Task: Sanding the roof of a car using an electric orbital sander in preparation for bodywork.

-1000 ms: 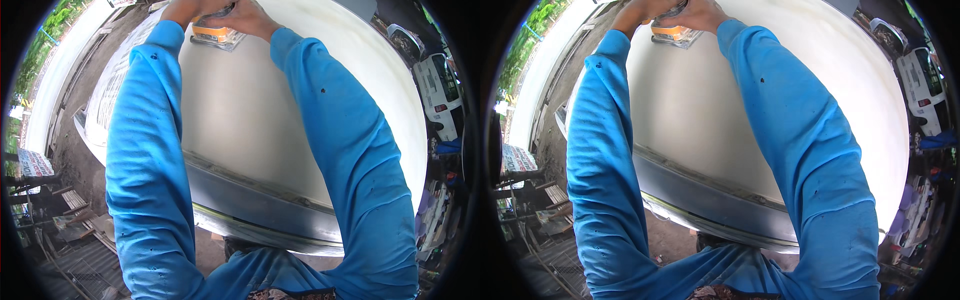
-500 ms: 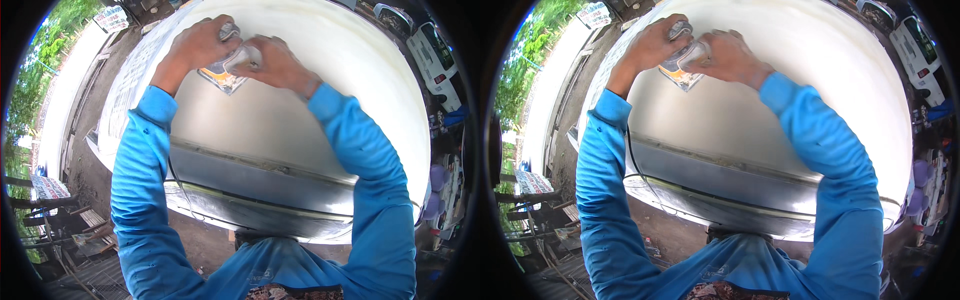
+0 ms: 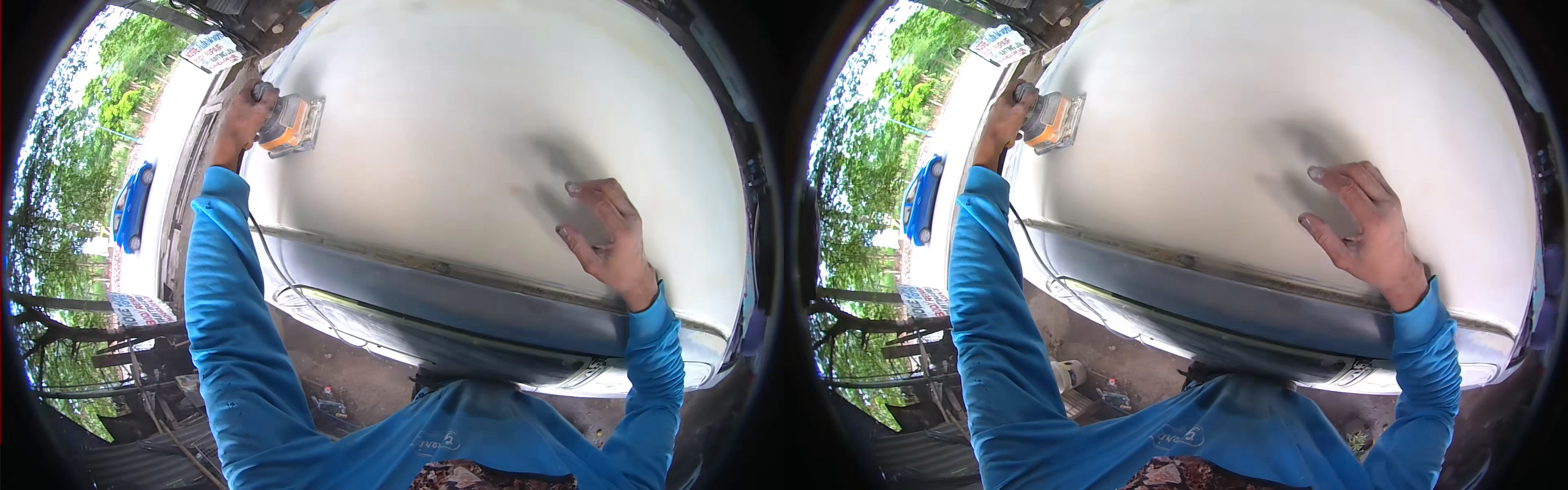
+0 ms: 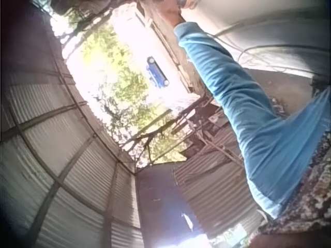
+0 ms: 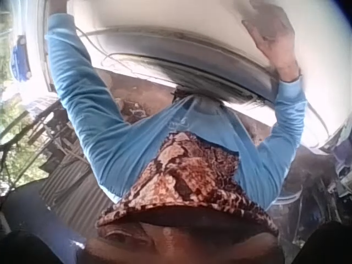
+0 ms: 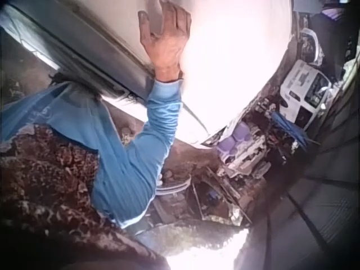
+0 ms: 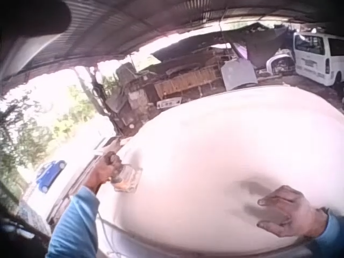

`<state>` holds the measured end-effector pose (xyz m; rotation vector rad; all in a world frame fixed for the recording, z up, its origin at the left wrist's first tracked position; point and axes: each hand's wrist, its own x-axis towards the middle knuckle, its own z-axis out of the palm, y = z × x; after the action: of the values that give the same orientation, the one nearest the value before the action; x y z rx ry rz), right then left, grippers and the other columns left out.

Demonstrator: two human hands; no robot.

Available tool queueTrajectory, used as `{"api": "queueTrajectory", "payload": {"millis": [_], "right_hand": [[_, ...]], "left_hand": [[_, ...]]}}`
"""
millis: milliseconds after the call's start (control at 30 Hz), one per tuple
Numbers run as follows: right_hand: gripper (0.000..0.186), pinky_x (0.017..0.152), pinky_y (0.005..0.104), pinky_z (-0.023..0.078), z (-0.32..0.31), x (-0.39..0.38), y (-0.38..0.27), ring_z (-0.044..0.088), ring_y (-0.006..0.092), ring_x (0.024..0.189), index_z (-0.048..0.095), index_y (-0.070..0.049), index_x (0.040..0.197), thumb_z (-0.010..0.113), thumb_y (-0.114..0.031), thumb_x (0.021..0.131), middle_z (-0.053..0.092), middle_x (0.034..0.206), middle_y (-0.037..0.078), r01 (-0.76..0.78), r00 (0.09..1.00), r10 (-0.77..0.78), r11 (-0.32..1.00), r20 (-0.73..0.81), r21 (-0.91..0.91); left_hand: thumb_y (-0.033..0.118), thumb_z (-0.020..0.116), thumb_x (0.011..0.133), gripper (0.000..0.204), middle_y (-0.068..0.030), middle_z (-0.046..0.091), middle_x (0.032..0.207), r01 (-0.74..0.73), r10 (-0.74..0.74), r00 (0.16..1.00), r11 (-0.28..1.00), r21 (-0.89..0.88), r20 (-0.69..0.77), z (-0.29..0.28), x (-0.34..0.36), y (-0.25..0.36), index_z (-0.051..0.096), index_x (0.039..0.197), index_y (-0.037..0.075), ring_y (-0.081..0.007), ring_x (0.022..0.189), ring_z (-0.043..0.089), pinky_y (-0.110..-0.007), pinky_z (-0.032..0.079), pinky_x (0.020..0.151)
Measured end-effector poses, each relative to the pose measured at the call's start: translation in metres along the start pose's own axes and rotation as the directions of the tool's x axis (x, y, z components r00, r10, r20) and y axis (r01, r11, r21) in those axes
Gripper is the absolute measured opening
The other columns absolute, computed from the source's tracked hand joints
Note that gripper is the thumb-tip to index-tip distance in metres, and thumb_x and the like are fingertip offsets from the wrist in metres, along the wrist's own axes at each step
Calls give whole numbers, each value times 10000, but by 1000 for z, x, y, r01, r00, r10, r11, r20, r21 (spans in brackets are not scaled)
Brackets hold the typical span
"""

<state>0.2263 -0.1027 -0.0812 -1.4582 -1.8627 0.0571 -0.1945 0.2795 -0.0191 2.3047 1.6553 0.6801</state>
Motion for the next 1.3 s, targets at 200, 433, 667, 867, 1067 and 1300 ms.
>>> {"api": "queueTrajectory", "payload": {"millis": [200,433,667,867,1067,1300], "right_hand": [[349,767,398,541,-11,3,-1,651,340,904,679,14,1065,815,-63,753,672,999,161,-59,998,56,995,41,84],[316,717,394,525,-13,-8,-6,645,334,851,678,5,1044,792,-26,751,664,948,169,-71,995,60,985,76,157],[311,677,389,514,-9,-6,-8,628,309,791,674,-1,1024,793,-20,738,644,886,149,-138,987,123,978,104,154],[324,654,395,511,0,5,-9,615,290,763,681,-12,1022,812,-40,728,637,871,125,-137,977,120,987,178,82],[330,615,360,495,7,8,-14,607,270,736,679,-16,1029,803,-10,723,623,862,119,-158,975,145,985,170,68],[338,620,351,486,6,0,-10,601,255,740,674,-9,1036,790,29,722,623,879,122,-149,981,131,981,141,123]], "left_hand": [[447,666,888,555,-202,715,1096,-99,103,993,993,-57,56,17,-13,77,599,1290,69,-320,1016,695,-402,523,902],[425,671,869,541,-176,725,1030,-195,189,980,975,108,62,44,-13,126,592,1307,118,-292,804,706,-392,567,674],[408,663,863,521,-169,708,1107,14,-15,1000,997,78,2,12,27,22,618,1305,136,-270,991,678,-393,547,817],[253,633,871,494,-109,691,1140,183,-181,983,978,-102,27,-4,38,-43,615,1348,127,-227,1006,639,-359,529,875],[333,714,863,374,-70,731,970,-89,113,991,958,-271,75,22,14,27,667,1180,141,-196,906,674,-351,530,858],[187,767,865,457,-83,675,1128,-389,399,905,917,-93,145,32,-89,126,613,1273,53,-159,990,639,-309,520,901]]}}
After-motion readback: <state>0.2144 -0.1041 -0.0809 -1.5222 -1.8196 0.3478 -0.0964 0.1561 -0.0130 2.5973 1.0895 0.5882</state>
